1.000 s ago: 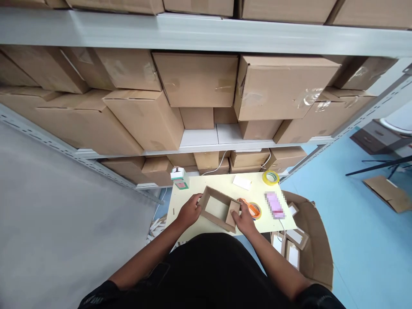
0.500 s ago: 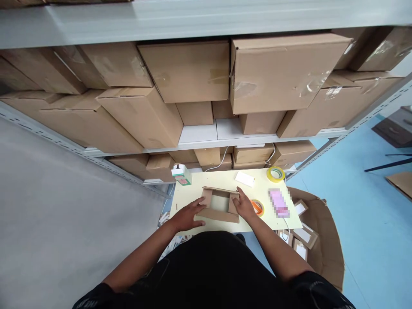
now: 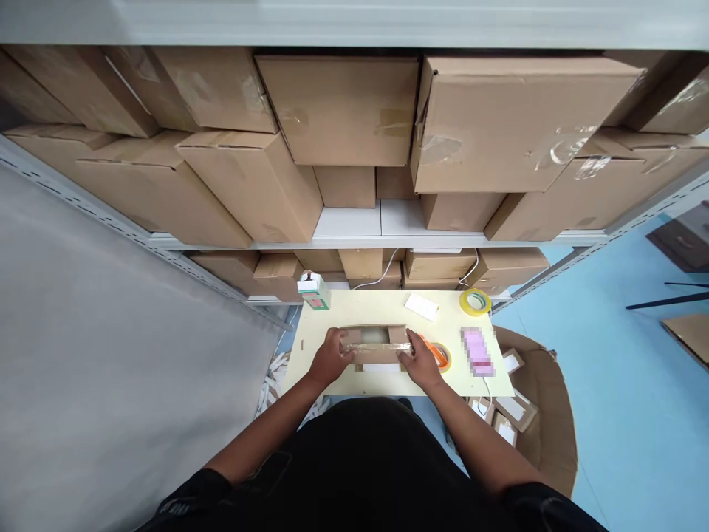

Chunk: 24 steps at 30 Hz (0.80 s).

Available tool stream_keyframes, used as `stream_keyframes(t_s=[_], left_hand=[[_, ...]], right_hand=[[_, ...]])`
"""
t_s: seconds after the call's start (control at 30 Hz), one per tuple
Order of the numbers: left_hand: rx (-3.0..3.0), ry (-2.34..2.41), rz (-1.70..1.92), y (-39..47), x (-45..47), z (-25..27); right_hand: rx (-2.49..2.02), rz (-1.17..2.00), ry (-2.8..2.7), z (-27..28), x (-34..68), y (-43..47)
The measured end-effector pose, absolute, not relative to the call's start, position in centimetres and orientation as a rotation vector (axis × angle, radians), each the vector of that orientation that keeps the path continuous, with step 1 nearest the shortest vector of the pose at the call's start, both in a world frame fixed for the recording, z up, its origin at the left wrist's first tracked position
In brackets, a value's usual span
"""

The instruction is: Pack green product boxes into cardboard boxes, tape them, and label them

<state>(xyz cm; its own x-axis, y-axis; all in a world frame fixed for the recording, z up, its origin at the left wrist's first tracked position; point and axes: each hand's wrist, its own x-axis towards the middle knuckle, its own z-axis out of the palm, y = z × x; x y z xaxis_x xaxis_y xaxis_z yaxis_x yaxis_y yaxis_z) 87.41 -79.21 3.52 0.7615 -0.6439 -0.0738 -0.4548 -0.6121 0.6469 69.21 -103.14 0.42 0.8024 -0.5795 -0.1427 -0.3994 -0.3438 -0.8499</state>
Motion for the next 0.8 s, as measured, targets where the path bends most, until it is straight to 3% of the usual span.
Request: stream_keyframes(t_s=[0.13,0.23,0.53,0.8], left_hand=[[2.28,-0.998,-0.194,-79.9,88.0,2.9],[2.225,-1.243,-0.295,-80.0,89.1,2.7],[2.268,-1.366,-0.36,-80.1,91.5,2.2],[2.228,-0.926,-0.324,-81.8,92.7,-0.1]], right_hand=[[-2.008,-0.175,0.767,-0.5,69.8,-101.9],[-1.998,-0.135,0.723,-0.9,70.3,-101.0],[-2.045,-0.131,0.89,0.1,73.0,-101.2],[-1.864,-0.1,0.854,0.2,74.3,-102.2]])
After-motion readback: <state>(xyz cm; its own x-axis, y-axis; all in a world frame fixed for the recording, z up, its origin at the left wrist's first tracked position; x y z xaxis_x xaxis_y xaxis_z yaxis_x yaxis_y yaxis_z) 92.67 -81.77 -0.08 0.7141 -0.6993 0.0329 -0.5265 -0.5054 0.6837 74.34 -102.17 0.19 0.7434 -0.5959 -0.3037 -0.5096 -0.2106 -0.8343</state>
